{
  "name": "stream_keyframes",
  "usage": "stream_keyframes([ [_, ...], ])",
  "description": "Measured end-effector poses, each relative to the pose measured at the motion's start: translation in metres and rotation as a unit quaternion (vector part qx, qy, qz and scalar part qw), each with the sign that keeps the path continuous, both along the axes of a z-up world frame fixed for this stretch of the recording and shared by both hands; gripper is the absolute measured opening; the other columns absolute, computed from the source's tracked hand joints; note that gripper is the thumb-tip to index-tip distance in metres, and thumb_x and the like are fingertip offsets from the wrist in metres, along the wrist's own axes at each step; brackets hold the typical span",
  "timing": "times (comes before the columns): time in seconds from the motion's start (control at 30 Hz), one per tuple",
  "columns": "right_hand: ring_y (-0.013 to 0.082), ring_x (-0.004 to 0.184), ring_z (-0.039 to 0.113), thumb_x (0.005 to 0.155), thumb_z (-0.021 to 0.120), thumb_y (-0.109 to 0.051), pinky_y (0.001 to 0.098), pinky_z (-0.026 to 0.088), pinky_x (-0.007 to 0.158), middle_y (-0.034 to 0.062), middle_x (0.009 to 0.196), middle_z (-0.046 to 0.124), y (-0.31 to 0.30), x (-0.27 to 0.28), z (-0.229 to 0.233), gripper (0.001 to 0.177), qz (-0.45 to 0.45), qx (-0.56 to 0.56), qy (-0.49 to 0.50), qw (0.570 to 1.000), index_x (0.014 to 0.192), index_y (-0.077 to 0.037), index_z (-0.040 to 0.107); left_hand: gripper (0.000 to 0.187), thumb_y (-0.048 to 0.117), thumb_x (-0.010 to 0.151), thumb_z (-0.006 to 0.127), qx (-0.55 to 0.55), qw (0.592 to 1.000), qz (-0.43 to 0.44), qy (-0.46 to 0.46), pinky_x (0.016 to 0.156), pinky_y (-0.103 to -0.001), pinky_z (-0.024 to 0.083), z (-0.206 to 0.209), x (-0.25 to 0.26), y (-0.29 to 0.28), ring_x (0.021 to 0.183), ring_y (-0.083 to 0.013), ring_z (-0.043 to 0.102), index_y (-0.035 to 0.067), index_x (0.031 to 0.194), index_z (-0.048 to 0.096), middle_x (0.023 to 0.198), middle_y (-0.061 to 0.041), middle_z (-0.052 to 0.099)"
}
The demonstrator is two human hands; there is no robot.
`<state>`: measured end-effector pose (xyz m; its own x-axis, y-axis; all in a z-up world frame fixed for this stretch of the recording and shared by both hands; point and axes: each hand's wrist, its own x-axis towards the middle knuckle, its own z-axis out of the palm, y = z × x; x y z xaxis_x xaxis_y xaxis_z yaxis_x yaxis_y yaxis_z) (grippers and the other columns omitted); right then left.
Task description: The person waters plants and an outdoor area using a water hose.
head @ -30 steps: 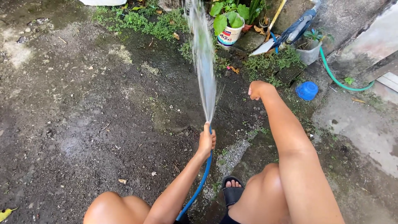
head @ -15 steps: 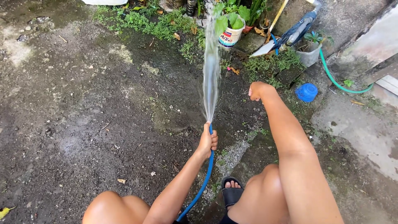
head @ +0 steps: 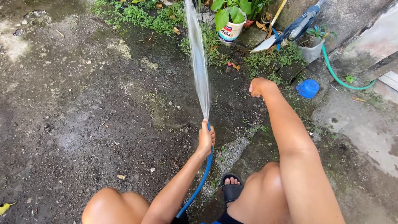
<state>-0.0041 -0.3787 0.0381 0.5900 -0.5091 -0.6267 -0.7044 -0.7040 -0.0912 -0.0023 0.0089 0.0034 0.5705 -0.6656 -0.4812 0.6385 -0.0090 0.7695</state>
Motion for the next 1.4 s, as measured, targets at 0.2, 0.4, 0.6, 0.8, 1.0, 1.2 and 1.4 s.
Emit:
stream_keyframes([
  [0.2, 0.0235, 0.102, 0.077, 0.084, 0.079, -0.013, 0.0441, 0.061, 0.092, 0.0097, 0.113, 0.079, 0.004, -0.001, 0.004, 0.043, 0.01, -0.012, 0.002, 1.0, 0.126, -0.011, 0.072, 0.063, 0.068, 0.1, 0.029, 0.027, 0.999, 0.035, -0.001, 0.041, -0.031, 0.016, -0.007, 0.001, -0.002, 0.042, -0.009, 0.022, 0.017, 0.061, 0.029, 0.052, 0.007, 0.027],
  [0.4, 0.0239, 0.101, 0.077, 0.085, 0.078, -0.014, 0.0446, 0.06, 0.092, 0.0098, 0.112, 0.08, 0.003, 0.001, 0.004, 0.041, 0.009, -0.014, 0.006, 1.0, 0.125, -0.012, 0.072, 0.063, 0.069, 0.1, 0.03, 0.045, 0.996, 0.083, 0.004, 0.041, -0.031, 0.017, -0.017, 0.002, -0.005, 0.042, -0.0089, 0.024, 0.018, 0.062, 0.031, 0.052, 0.007, 0.028],
  [0.6, 0.0219, 0.099, 0.077, 0.081, 0.08, -0.01, 0.0432, 0.061, 0.091, 0.008, 0.114, 0.079, 0.006, -0.002, 0.007, 0.041, 0.012, -0.012, 0.0, 1.0, 0.122, -0.011, 0.073, 0.064, 0.068, 0.101, 0.029, 0.026, 0.994, 0.106, -0.012, 0.041, -0.031, 0.018, -0.018, 0.001, -0.004, 0.041, -0.0089, 0.024, 0.018, 0.062, 0.03, 0.052, 0.007, 0.028],
  [0.8, 0.0213, 0.098, 0.078, 0.08, 0.08, -0.009, 0.0413, 0.062, 0.092, 0.0077, 0.113, 0.079, 0.0, -0.002, 0.001, 0.04, 0.022, -0.012, -0.003, 1.0, 0.12, -0.009, 0.074, 0.063, 0.067, 0.101, 0.029, 0.039, 0.994, 0.105, -0.003, 0.04, -0.031, 0.017, -0.015, 0.001, -0.007, 0.041, -0.0088, 0.024, 0.018, 0.061, 0.03, 0.052, 0.007, 0.029],
  [1.0, 0.0207, 0.101, 0.078, 0.081, 0.079, -0.009, 0.0421, 0.061, 0.092, 0.0068, 0.115, 0.078, 0.0, -0.001, 0.004, 0.041, 0.012, -0.006, 0.009, 1.0, 0.121, -0.009, 0.073, 0.063, 0.068, 0.101, 0.03, 0.025, 0.996, 0.091, 0.005, 0.041, -0.031, 0.016, -0.014, 0.001, -0.006, 0.042, -0.008, 0.022, 0.019, 0.061, 0.03, 0.052, 0.008, 0.028],
  [1.2, 0.0206, 0.099, 0.078, 0.081, 0.079, -0.009, 0.0422, 0.062, 0.092, 0.0068, 0.115, 0.079, 0.001, -0.002, 0.004, 0.04, 0.021, -0.011, 0.003, 1.0, 0.12, -0.009, 0.073, 0.063, 0.068, 0.1, 0.031, 0.034, 0.996, 0.085, 0.002, 0.041, -0.031, 0.016, -0.009, 0.0, -0.005, 0.042, -0.0082, 0.023, 0.018, 0.061, 0.031, 0.053, 0.008, 0.029],
  [1.4, 0.0201, 0.1, 0.078, 0.081, 0.079, -0.01, 0.0432, 0.062, 0.092, 0.0056, 0.115, 0.078, 0.001, -0.002, 0.004, 0.041, 0.013, -0.009, 0.01, 1.0, 0.121, -0.011, 0.072, 0.063, 0.069, 0.1, 0.033, 0.029, 0.997, 0.066, 0.007, 0.041, -0.03, 0.016, -0.012, -0.001, -0.006, 0.043, -0.0075, 0.023, 0.019, 0.062, 0.031, 0.054, 0.008, 0.029],
])
